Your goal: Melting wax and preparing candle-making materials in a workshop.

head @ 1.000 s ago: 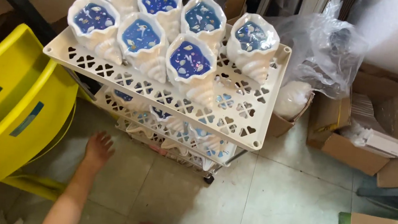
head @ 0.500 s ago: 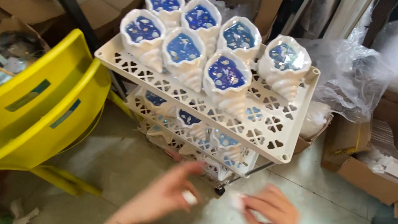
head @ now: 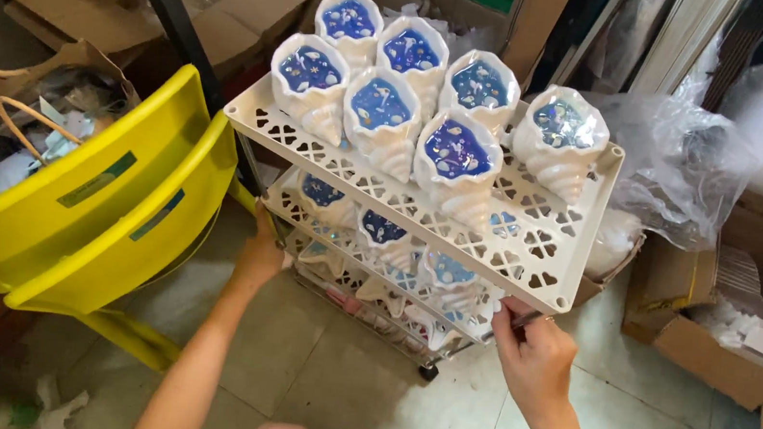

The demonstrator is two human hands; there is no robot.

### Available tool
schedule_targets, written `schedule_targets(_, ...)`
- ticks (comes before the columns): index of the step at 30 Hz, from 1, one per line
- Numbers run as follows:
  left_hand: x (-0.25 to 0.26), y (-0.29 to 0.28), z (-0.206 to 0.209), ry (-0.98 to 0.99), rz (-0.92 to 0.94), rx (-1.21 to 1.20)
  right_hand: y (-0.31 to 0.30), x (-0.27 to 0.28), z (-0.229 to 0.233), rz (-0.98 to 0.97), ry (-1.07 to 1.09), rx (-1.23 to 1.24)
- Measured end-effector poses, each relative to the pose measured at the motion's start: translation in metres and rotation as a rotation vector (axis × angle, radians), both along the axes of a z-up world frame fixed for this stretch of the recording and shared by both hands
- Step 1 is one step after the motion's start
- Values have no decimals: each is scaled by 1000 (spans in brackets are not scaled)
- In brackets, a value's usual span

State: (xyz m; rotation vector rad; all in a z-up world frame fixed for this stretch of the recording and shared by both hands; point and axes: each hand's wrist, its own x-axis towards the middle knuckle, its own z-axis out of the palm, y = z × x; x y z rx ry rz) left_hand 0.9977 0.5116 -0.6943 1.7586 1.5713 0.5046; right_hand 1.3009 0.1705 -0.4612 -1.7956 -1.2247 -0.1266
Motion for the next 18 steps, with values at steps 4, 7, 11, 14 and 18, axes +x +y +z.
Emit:
schedule_targets(4,-1,11,-13,135,-171,99,-4,1,3,0,-1,-34)
schedule_targets(7,-11,21,-20,176,-233,66,-6,-3,8,-19,84,-73)
schedule_targets(11,-19,39,-33,326,-495,146,-10,-8,11,-84,74,-79)
schedule_targets(14,-16,27,22,353,-622,124,-14,-12,12,-158,49,-103)
schedule_targets(18,-18,34,15,188,-821,106,-23,-22,16,-341,-38,-222)
